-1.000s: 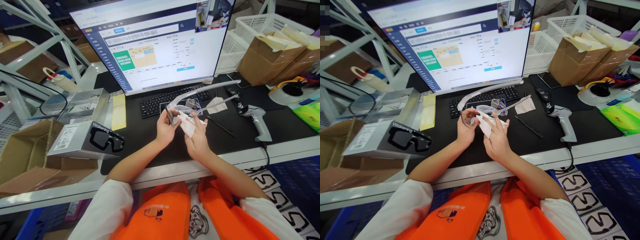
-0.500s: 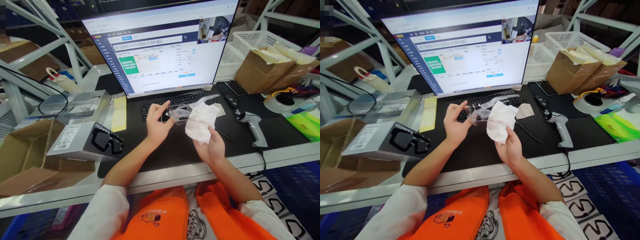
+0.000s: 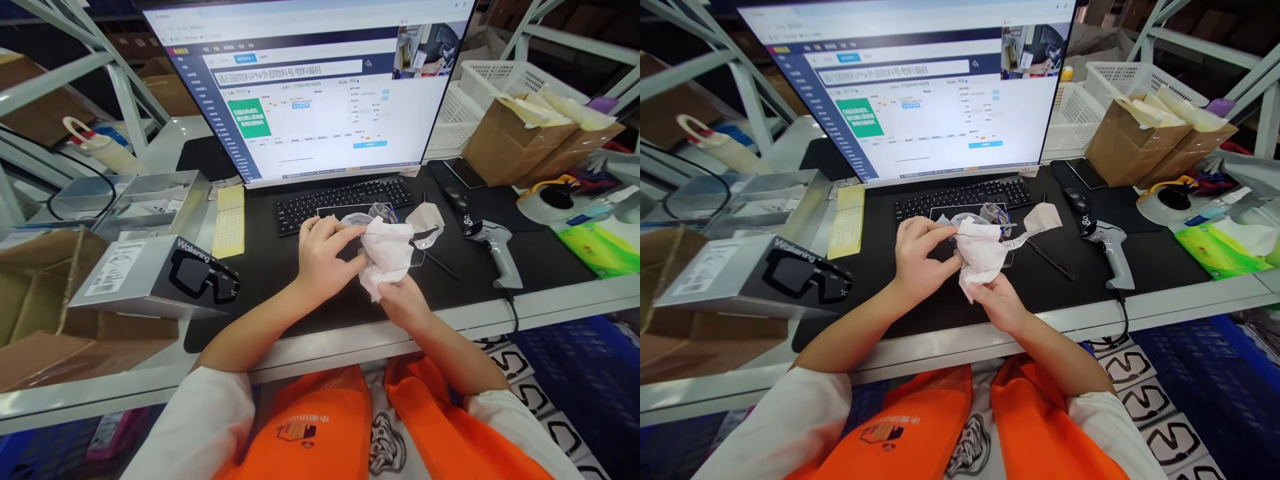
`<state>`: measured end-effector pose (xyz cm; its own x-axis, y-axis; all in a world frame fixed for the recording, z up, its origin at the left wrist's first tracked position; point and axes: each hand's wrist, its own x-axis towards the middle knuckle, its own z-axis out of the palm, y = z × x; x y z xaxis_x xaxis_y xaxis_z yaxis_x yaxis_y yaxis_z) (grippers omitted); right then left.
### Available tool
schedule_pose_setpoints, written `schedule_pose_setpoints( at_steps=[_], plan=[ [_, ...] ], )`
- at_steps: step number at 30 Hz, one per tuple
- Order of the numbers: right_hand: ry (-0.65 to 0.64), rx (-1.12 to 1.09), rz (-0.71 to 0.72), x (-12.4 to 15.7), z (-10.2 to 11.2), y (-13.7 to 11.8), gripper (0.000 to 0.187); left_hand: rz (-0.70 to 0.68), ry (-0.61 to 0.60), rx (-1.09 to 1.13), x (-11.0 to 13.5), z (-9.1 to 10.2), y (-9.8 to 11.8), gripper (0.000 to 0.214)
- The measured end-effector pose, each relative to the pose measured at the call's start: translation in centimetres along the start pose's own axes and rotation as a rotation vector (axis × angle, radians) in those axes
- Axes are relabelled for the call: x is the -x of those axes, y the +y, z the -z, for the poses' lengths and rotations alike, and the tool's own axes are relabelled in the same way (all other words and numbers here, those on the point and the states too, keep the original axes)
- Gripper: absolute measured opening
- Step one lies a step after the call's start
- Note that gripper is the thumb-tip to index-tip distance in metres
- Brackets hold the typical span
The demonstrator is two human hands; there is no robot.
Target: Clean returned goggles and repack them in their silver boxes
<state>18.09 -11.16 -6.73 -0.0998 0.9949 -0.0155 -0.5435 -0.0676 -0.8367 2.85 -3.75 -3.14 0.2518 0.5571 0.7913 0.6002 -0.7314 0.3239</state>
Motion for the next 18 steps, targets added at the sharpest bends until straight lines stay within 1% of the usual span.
schedule_pose_setpoints(
  at_steps=[4, 7, 13, 15, 18],
  plan=[
    [0.032, -0.201, -0.003, -0.1, -0.7, -1.1, 0.054, 0.048, -0.047, -0.053, 0.0, -0.1, 0.1, 0.026],
    [0.033, -0.289, -0.035, 0.0, -0.7, -2.2, 0.059, 0.055, -0.053, -0.064, -0.1, -0.4, -0.2, 0.026],
    [0.096, -0.345, -0.092, 0.2, 0.3, -4.1, 0.058, 0.047, -0.007, -0.071, -0.3, -1.0, -1.2, 0.021],
    [0.117, -0.359, -0.081, 0.1, 0.6, -4.5, 0.057, 0.043, 0.008, -0.069, -0.4, -0.9, -1.4, 0.02],
    [0.176, -0.386, -0.021, -0.4, 1.1, -4.9, 0.054, 0.048, 0.025, -0.066, -0.6, -0.6, -1.5, 0.021]
  ],
)
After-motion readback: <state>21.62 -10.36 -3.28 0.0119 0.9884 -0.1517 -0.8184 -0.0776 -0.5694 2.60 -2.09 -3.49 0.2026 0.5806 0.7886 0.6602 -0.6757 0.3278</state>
